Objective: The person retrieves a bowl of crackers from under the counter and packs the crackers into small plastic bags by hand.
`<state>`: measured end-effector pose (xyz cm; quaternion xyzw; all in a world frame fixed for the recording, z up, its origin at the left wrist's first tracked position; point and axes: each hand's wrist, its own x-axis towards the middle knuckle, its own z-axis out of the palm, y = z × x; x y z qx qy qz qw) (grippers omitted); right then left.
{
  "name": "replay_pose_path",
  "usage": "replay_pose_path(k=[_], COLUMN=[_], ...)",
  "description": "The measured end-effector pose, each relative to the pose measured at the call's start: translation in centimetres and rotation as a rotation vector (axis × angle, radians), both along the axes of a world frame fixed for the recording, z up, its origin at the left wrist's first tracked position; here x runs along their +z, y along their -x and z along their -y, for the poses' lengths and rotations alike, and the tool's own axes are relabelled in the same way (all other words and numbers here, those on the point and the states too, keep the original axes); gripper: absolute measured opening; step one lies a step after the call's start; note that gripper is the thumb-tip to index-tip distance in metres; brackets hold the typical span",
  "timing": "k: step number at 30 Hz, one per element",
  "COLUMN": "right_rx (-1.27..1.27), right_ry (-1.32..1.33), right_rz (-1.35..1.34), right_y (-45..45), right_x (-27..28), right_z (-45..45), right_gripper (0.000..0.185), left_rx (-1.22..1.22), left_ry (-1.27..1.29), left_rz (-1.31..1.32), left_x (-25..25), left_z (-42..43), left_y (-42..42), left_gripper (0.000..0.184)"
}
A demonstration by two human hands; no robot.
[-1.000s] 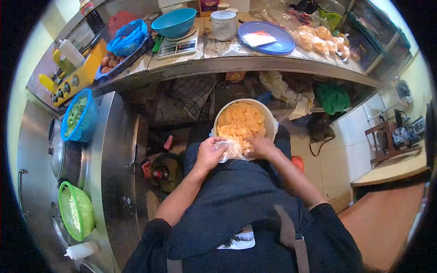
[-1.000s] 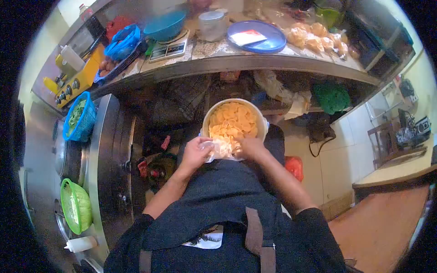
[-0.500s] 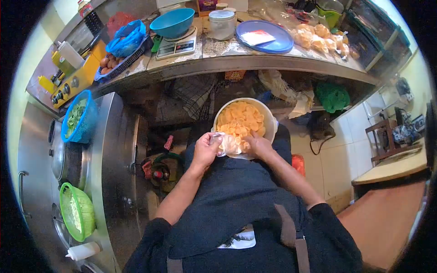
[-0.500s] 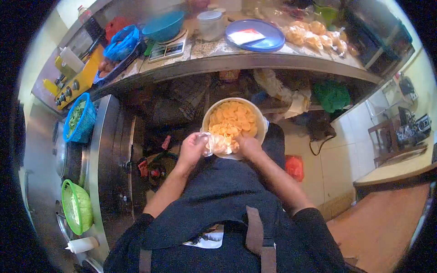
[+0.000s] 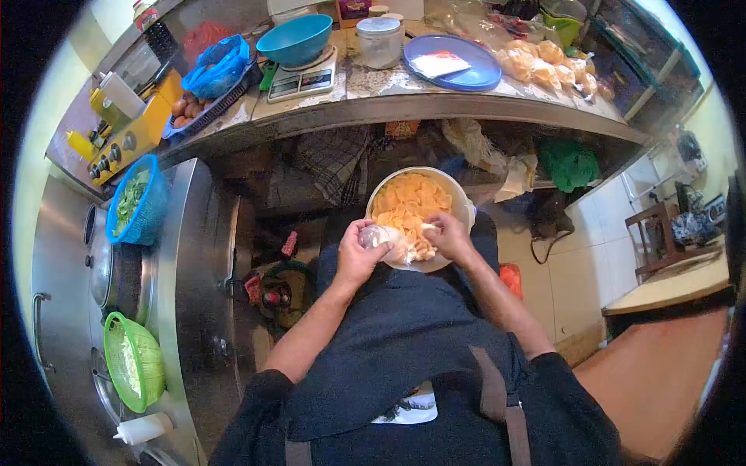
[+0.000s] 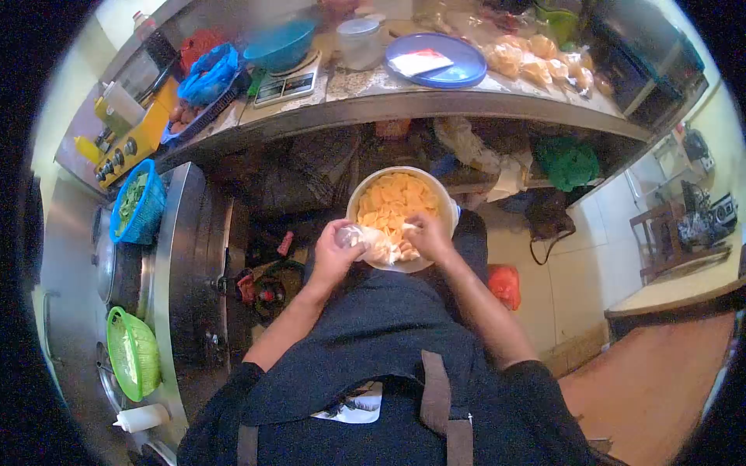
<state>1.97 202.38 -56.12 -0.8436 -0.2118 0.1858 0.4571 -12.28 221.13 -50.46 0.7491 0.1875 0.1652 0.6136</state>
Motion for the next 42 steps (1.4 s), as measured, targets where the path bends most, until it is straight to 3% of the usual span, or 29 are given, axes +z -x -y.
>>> replay_pose_path(k=[5,6,8,11,13,20,22,26,35,42], right_rx=[-0.176,-0.133,-0.104,-0.027,0.058,0.033,0.099,0.164,0.168,0.120], right_ry=[-0.632,-0.707,-0.716,-0.626,-0.514,-0.349,-0.280,-0.135,-0.132,-0.295], right_rz=[-0.684,-0.712,-0.680,-0.492,-0.292,-0.210,-0.070,0.053,-0.213,-0.393], right_y=[1.2,1.5,2.7,3.5,3.5,4.2,3.7,4.2,3.8,2.9], right_x=[7.3,8.0,9.9,10.1,9.4,10.9,8.9,10.2,10.7,10.6], right_z=[1.1,1.1,0.5,-0.7,-1.2,-1.6,-1.6,-1.6,-1.3,-0.6], right_gripper=[0.031,0.032,0.031,0.029,0.028,0.027,0.027,0.028,0.031,0.033], left_rx=[-0.113,-0.139,-0.191,-0.167,-0.205,-0.230,-0.243,-0.279,-0.257,-0.256], left_ry=[0.396,0.512,0.743,0.886,0.922,0.965,0.944,0.959,0.938,0.951], left_rz=[0.148,0.128,0.083,0.103,0.093,0.087,0.088,0.125,0.090,0.087], left_x=[-2.3,-1.8,-0.7,-0.1,0.4,0.7,0.2,-0.3,0.8,0.3], left_z=[0.5,0.7,1.1,1.9,1.7,1.7,1.5,1.5,1.7,1.7], left_y=[-1.1,-1.2,-1.1,-1.1,-0.9,-0.5,-0.5,-0.7,-0.2,-0.1], left_gripper=[0.040,0.041,0.042,0.050,0.052,0.054,0.055,0.057,0.058,0.057])
